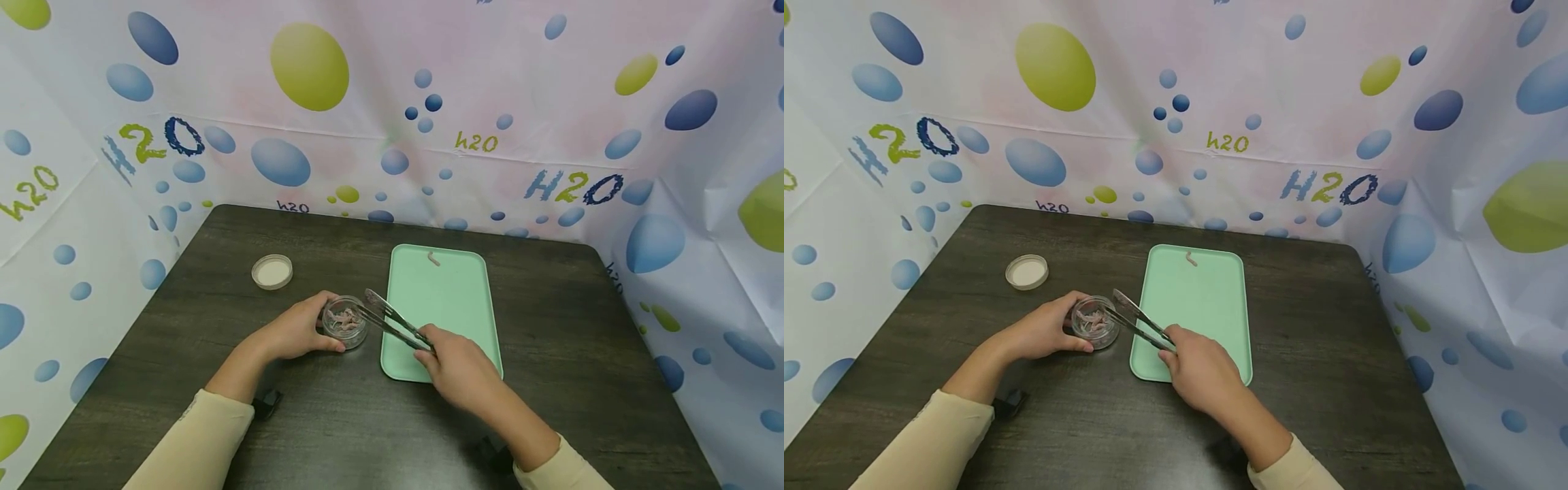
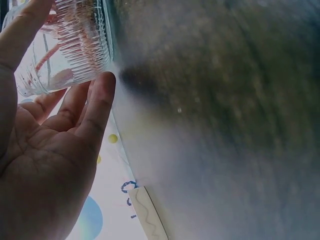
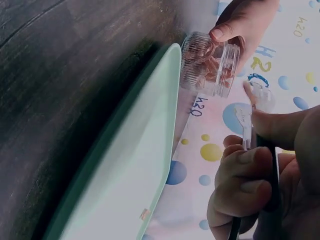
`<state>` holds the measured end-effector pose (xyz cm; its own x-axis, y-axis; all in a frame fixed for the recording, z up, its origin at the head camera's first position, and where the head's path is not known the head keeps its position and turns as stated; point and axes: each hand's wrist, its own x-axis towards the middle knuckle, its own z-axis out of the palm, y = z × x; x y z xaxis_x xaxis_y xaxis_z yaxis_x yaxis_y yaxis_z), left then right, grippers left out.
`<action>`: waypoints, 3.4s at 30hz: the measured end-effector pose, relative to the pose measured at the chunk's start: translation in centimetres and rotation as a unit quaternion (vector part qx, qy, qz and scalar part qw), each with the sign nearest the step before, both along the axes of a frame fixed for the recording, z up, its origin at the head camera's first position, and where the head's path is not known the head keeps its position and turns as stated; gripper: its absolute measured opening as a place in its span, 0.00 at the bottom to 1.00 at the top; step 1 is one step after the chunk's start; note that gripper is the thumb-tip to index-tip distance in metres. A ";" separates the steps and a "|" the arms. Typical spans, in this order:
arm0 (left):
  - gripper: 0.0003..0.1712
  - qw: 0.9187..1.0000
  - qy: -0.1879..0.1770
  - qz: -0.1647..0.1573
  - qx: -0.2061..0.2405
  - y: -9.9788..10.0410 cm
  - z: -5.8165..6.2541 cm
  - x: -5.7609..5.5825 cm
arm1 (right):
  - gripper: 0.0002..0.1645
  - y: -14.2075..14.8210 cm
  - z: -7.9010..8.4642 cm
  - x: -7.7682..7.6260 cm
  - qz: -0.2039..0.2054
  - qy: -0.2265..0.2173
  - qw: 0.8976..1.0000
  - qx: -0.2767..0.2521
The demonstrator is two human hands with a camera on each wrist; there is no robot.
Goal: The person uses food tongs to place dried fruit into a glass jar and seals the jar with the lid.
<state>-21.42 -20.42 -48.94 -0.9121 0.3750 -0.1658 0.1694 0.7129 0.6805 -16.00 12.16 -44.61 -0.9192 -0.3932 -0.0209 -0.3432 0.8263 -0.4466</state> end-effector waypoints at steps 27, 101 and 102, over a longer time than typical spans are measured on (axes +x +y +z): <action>0.54 1.000 -0.012 0.003 0.009 0.0 0.1 0.0 | 0.34 5.9 -1.6 -5.1 -0.075 -0.057 0.996 -0.006; 0.52 1.000 -0.023 -0.004 0.020 -0.1 0.1 -0.1 | 0.22 7.9 -3.0 -11.3 -0.138 -0.028 0.984 0.105; 0.52 0.999 -0.025 -0.004 0.022 -0.1 0.1 -0.1 | 0.22 8.0 -3.0 -11.2 -0.138 -0.028 0.985 0.104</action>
<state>-21.47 -20.52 -48.84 -0.9002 0.3900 -0.1939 0.1402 0.6810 0.7188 -27.22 20.14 -47.63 -0.9854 -0.1114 -0.1289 -0.0731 0.9599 -0.2707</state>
